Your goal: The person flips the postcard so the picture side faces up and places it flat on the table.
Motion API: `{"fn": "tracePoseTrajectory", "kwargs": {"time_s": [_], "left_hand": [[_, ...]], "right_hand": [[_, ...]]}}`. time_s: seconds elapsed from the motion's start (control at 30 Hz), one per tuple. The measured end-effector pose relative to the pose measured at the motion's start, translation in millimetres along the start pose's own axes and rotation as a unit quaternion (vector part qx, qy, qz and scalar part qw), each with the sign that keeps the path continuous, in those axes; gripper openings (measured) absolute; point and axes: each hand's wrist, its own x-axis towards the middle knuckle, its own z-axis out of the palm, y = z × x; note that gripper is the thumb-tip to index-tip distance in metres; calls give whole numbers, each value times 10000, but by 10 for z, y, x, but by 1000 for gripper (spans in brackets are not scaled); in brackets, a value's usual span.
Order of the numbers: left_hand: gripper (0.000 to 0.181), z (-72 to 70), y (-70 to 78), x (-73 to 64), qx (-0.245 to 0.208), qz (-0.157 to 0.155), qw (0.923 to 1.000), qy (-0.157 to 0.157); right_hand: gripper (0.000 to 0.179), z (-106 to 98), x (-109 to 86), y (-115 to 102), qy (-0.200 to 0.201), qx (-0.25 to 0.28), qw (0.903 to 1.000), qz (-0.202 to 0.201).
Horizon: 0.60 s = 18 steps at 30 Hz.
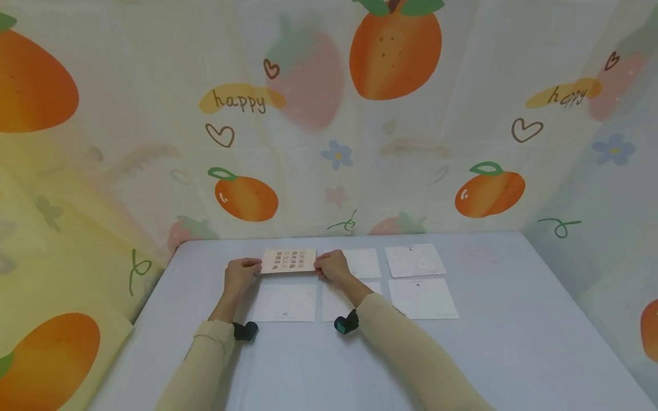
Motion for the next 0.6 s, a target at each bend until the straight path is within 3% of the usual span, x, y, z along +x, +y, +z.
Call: {"fn": "tracePoseTrajectory", "kwargs": {"time_s": [0.33,0.6], "left_hand": [[30,18,-44,36,415,90,9989,-173],[36,-15,-33,30,378,-146,9979,-512]], "right_hand": [[14,10,-19,-2,-139,-627,9979,-21],[15,-57,-27,-17,-254,-701,9972,-105]]}}
